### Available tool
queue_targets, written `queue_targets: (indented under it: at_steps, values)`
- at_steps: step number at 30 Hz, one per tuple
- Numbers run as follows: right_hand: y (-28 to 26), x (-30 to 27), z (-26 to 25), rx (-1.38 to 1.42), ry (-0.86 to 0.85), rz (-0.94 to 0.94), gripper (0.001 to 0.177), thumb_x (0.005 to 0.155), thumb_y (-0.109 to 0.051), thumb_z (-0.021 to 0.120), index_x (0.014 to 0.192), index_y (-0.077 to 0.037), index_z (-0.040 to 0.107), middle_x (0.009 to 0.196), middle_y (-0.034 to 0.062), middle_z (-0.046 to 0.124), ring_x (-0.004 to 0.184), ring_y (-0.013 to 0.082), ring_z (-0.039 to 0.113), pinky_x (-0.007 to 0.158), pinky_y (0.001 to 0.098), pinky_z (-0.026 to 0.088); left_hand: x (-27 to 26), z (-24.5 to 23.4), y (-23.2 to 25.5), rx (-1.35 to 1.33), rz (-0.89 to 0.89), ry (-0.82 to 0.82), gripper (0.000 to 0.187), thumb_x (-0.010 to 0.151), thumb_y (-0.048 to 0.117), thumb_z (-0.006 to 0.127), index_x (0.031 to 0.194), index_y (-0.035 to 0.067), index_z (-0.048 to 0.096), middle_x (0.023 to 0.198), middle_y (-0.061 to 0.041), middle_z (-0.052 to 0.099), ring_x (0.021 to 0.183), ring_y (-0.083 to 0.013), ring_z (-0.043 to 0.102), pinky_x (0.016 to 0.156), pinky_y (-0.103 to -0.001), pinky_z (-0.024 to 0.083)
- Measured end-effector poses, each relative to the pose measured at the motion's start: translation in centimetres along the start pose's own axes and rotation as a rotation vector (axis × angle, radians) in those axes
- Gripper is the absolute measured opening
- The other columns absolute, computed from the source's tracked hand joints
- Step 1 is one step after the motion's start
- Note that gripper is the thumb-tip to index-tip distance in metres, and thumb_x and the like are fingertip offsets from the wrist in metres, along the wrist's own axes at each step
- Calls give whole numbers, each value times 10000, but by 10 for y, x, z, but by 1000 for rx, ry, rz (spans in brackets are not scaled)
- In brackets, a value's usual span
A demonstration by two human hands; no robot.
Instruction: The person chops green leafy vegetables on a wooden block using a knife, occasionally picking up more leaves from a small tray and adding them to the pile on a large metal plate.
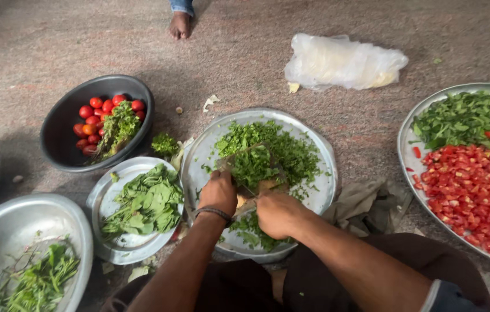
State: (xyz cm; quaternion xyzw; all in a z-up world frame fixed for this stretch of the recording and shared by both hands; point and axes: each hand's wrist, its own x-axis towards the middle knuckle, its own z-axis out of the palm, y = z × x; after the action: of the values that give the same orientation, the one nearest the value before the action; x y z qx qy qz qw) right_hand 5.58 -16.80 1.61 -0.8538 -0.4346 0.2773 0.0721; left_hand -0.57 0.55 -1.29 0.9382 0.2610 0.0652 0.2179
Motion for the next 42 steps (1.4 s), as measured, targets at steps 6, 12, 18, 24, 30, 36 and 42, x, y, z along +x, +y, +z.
queue_targets:
  at_steps: [6,12,18,24,30,36,42]
  values:
    - [18,18,9,70,-42,33,245,836,-89,645,984,93,715,1016,289,713,941,397,718,816,477,572,-6,-1,3,2,23,-17,229,908,179,671,1062,14,638,1180,-232,624,998,-458,672,844,-542,564]
    - [12,4,-3,129,22,51,325,883,-79,610,1145,113,601,1004,290,721,908,396,735,792,484,589,-19,-6,3,-78,42,90,170,886,156,639,1008,41,669,1120,-215,656,985,-457,672,863,-539,549]
    - [1,-17,-12,154,-83,9,323,963,-224,585,1061,76,657,939,258,733,860,377,734,778,485,573,-16,0,6,24,-43,57,171,880,102,591,1019,38,667,1141,-234,639,973,-455,678,856,-540,551]
    - [-5,15,-6,249,-67,-1,304,950,-209,583,1036,69,670,834,210,712,748,349,739,672,478,598,-17,2,10,20,4,120,245,849,134,612,1073,42,647,1161,-239,618,977,-459,676,832,-540,560]
    - [24,-10,-18,250,69,-12,381,1011,-285,547,1204,44,546,938,236,735,798,381,739,695,494,587,-25,7,11,-48,-76,104,283,907,178,602,1153,40,588,1218,-222,599,981,-456,678,832,-540,565]
    - [13,-12,-27,220,45,26,393,1011,-271,570,1206,68,534,941,226,739,787,334,750,694,448,599,-34,14,23,-106,-153,147,435,873,152,623,1270,-4,541,1236,-276,536,958,-461,686,832,-510,583]
    - [1,-31,-56,370,-65,130,323,1047,-246,497,1169,46,562,729,146,705,531,237,692,487,395,584,-36,9,26,-67,-140,112,520,866,121,606,1384,124,556,1244,-253,539,984,-449,674,843,-511,569]
